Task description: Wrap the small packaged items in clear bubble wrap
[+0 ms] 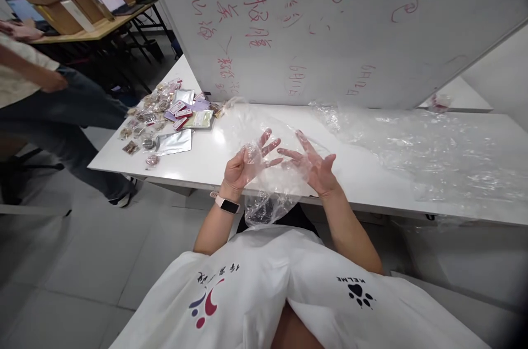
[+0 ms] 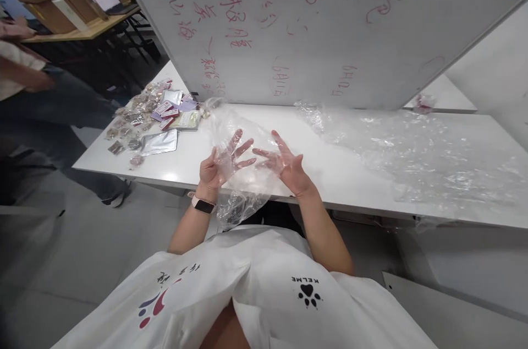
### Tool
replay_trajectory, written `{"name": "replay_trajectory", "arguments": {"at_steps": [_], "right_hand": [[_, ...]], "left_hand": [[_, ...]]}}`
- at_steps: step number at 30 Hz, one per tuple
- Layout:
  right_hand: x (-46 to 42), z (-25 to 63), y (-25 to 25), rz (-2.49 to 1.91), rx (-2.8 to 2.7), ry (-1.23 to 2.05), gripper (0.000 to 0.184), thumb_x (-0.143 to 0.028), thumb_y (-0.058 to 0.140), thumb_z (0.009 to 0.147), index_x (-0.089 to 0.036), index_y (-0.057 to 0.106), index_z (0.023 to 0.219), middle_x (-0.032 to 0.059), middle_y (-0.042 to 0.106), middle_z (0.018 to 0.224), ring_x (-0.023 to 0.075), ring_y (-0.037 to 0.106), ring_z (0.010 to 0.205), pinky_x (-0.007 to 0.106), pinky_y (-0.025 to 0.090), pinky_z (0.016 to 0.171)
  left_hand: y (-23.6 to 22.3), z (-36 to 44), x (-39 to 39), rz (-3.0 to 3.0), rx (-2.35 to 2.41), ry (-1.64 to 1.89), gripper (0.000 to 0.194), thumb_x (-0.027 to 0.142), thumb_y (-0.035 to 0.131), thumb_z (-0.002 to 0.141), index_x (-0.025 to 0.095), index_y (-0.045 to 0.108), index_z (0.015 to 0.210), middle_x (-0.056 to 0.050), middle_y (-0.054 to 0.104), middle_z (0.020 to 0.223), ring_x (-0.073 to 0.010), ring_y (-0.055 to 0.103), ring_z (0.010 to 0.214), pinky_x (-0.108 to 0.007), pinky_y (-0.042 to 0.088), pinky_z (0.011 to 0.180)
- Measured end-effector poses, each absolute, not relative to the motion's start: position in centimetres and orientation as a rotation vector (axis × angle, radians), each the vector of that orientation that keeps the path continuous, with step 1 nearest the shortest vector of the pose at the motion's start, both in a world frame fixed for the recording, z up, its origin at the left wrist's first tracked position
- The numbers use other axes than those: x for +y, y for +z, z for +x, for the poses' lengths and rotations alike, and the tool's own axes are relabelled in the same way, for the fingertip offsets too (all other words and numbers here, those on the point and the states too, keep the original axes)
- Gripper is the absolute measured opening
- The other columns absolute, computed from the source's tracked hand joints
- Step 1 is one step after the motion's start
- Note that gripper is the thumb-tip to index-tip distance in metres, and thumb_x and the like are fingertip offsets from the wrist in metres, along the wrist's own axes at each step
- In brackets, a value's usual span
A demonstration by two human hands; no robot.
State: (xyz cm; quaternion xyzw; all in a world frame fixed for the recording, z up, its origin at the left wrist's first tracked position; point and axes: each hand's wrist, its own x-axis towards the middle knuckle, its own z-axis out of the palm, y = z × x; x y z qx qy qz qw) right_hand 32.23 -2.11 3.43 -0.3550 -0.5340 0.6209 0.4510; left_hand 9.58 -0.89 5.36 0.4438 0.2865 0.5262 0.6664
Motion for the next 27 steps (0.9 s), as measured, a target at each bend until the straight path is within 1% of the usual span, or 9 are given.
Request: {"name": "replay_trajectory", "arguments": {"at_steps": [2, 5, 8, 11, 13, 15, 19, 24, 27], "right_hand": [[-3.6, 34.2, 3.2, -0.951, -1.334, 1.604, 0.098, -0.071, 0.068, 0.075, -0.033, 0.031, 0.157, 0.0089, 0.071, 0.113, 0.0160, 0.062, 0.064, 0.030, 0.051, 0.059], [-6.1, 37.7, 1.7, -1.212, -1.282, 1.681, 0.081, -0.050, 0.078, 0.076, -0.025, 0.049, 0.148, 0.0004, 0.069, 0.077, 0.0057, 0.038, 0.040, 0.023, 0.034, 0.040], [-7.9, 40.9, -0.1, -1.417, -1.133, 1.620, 0.071, -0.049, 0.077, 0.076, -0.020, 0.058, 0.138, -0.0031, 0.061, 0.065, 0.0032, 0.028, 0.036, 0.022, 0.027, 0.036], [-8.5, 42.9, -1.3, -1.588, -1.050, 1.372, 0.061, -0.051, 0.074, 0.076, -0.018, 0.065, 0.127, -0.0010, 0.059, 0.067, 0.0060, 0.034, 0.042, 0.023, 0.032, 0.039], [-7.9, 43.5, -1.6, -1.701, -1.060, 1.129, 0.055, -0.051, 0.070, 0.078, -0.018, 0.068, 0.122, 0.0023, 0.062, 0.073, 0.0096, 0.044, 0.050, 0.024, 0.039, 0.044], [-6.5, 43.5, -1.5, -1.764, -1.117, 0.889, 0.051, -0.051, 0.065, 0.081, -0.019, 0.070, 0.121, 0.0059, 0.066, 0.083, 0.0138, 0.054, 0.060, 0.027, 0.047, 0.052], [-1.4, 41.1, -0.7, -1.769, -1.323, 0.627, 0.046, -0.048, 0.056, 0.088, -0.023, 0.068, 0.125, 0.0098, 0.070, 0.106, 0.0214, 0.066, 0.085, 0.038, 0.055, 0.079], [5.6, 32.6, -1.3, -1.639, -1.634, 0.761, 0.065, -0.041, 0.060, 0.088, -0.026, 0.046, 0.150, 0.0126, 0.061, 0.136, 0.0245, 0.066, 0.102, 0.041, 0.054, 0.089], [8.2, 28.9, -1.7, -1.520, -1.833, 0.820, 0.049, -0.026, 0.065, 0.083, -0.026, 0.066, 0.132, 0.0060, 0.069, 0.119, 0.0193, 0.066, 0.094, 0.032, 0.054, 0.086]], "left_hand": [[4.4, 8.7, -1.1, 0.961, 0.641, 1.128, 0.039, 0.059, 0.064, 0.087, 0.021, 0.066, 0.095, -0.007, 0.052, 0.148, -0.0346, 0.055, 0.130, -0.055, 0.054, 0.096], [1.9, 6.4, -2.3, 0.868, 0.929, 1.057, 0.037, 0.052, 0.070, 0.083, 0.017, 0.059, 0.079, -0.013, 0.065, 0.131, -0.0258, 0.071, 0.101, -0.043, 0.059, 0.083], [-0.5, 3.7, -3.8, 0.876, 1.337, 1.011, 0.037, 0.052, 0.064, 0.085, 0.016, 0.062, 0.085, -0.013, 0.075, 0.097, -0.0138, 0.065, 0.059, -0.027, 0.052, 0.054], [-1.2, 1.7, -4.7, 1.046, 1.703, 0.973, 0.033, 0.046, 0.052, 0.091, 0.016, 0.066, 0.096, -0.007, 0.071, 0.077, -0.0119, 0.054, 0.047, -0.025, 0.044, 0.049], [-0.6, 1.0, -4.8, 1.192, 2.023, 0.985, 0.028, 0.036, 0.052, 0.091, 0.017, 0.066, 0.105, -0.007, 0.070, 0.080, -0.0168, 0.062, 0.059, -0.031, 0.051, 0.062], [0.3, 0.7, -4.6, 1.338, 2.323, 1.112, 0.039, 0.029, 0.056, 0.088, 0.016, 0.060, 0.124, -0.013, 0.070, 0.106, -0.0256, 0.067, 0.092, -0.042, 0.052, 0.085], [1.4, 2.3, -4.2, 1.775, 2.314, 1.365, 0.058, 0.029, 0.053, 0.093, 0.012, 0.041, 0.147, -0.022, 0.045, 0.148, -0.0342, 0.041, 0.140, -0.055, 0.032, 0.116], [-1.6, 6.8, -3.0, 2.203, 1.873, 0.562, 0.061, 0.048, 0.041, 0.100, 0.025, 0.032, 0.155, -0.011, 0.025, 0.165, -0.0324, 0.013, 0.155, -0.058, 0.012, 0.125], [-3.3, 8.8, -1.6, 2.192, 1.887, 0.269, 0.068, 0.055, 0.038, 0.099, 0.022, 0.028, 0.158, -0.012, 0.014, 0.168, -0.0366, 0.002, 0.155, -0.063, 0.002, 0.123]]}}
